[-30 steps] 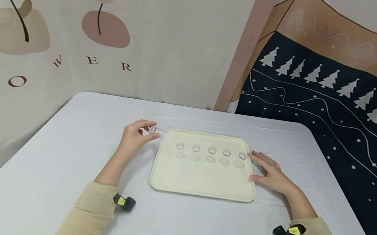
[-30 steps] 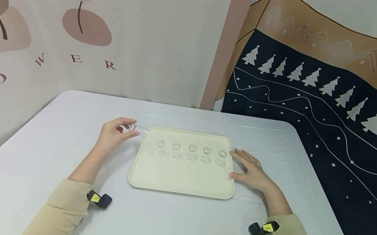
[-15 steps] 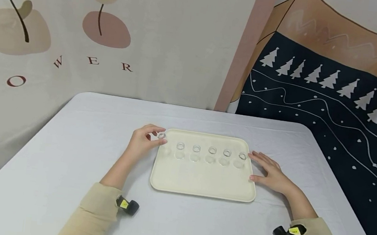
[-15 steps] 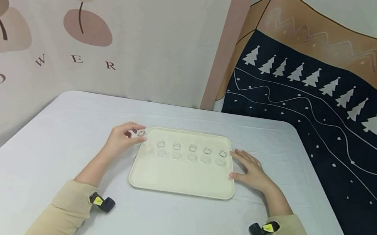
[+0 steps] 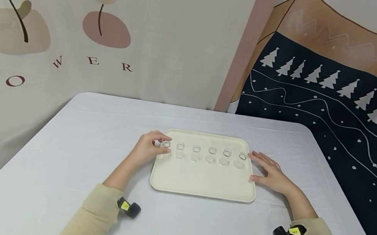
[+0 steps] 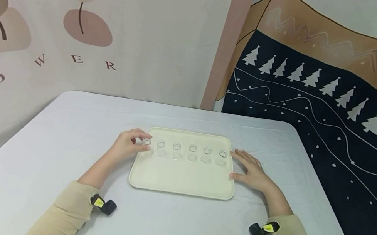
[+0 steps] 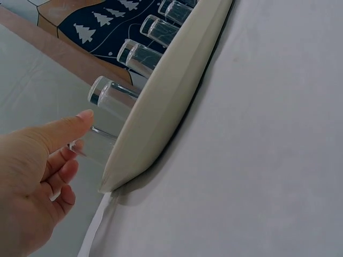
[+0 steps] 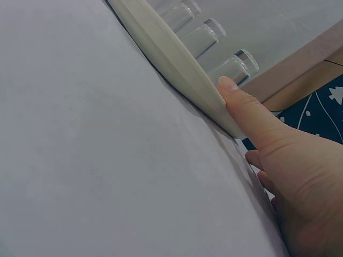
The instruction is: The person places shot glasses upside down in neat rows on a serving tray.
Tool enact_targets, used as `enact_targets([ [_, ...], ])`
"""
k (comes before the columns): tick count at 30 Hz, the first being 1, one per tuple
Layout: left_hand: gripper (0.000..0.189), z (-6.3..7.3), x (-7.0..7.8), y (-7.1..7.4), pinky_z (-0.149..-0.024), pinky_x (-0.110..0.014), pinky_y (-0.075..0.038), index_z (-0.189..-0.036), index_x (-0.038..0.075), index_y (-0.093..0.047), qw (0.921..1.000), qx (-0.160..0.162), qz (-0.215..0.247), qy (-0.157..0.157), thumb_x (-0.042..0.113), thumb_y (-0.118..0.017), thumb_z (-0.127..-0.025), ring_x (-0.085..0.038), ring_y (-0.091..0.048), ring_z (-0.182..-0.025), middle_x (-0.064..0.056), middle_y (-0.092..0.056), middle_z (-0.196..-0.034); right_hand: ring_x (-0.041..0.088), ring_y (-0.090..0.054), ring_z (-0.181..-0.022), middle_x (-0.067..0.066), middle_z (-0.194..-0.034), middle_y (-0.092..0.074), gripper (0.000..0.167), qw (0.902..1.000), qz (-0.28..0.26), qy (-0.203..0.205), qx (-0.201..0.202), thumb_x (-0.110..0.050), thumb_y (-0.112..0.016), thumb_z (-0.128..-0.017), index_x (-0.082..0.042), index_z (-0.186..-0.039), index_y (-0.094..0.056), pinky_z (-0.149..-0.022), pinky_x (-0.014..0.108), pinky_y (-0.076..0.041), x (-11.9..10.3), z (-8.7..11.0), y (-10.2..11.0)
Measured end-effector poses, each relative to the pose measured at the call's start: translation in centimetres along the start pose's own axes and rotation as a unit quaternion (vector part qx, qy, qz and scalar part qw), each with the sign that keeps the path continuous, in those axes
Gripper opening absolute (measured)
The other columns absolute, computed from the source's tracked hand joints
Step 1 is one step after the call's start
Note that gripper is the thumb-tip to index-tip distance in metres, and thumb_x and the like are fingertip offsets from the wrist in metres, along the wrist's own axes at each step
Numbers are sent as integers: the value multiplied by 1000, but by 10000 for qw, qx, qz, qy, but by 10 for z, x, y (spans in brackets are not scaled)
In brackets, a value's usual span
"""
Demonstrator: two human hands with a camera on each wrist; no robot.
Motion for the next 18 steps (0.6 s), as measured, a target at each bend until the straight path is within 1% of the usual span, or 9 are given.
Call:
enact_targets([
  [7, 34, -1, -2, -2, -75, -37, -41, -106, 6, -72, 10000, -43, -3, 37, 8, -83, -74, -21, -52, -89, -3, -67, -103, 46, -13, -138, 23, -151, -28, 74, 10000, -7, -12, 13, -34, -74, -83, -11, -145, -41, -103, 68, -4, 1, 0, 0],
  [12, 39, -1, -2, -1, -78, -41, -42, -110, 5, -70, 10000, -59, -55, -26, 9, -83, -73, -22, -54, -91, -6, -68, -103, 46, -13, -138, 23, -151, -27, 74, 10000, -5, -51, 12, -34, -74, -83, -11, -145, -41, -103, 68, -4, 2, 0, -1],
  [14, 40, -1, -2, 1, -79, -43, -43, -111, 5, -70, 10000, -38, -64, -37, 10, -83, -73, -23, -54, -92, -7, -68, -103, 46, -13, -138, 23, -151, -27, 74, 10000, -19, -69, 3, -34, -74, -83, -11, -145, -41, -103, 68, -4, 2, 0, -1],
  [18, 41, 2, -2, 9, -79, -40, -42, -114, 6, -69, 9999, -22, -110, 86, 13, -82, -76, -24, -55, -94, -5, -68, -103, 46, -12, -139, 22, -152, -27, 74, 9999, -38, -154, -45, -36, -73, -83, -12, -145, -40, -103, 69, -4, 1, 1, -1],
])
Point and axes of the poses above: each hand's wrist, its own z-axis away from the middle knuckle, its own y-axis out of the back of the hand, x = y × z, the point moved 4 cm from there along -z, towards the middle knuckle
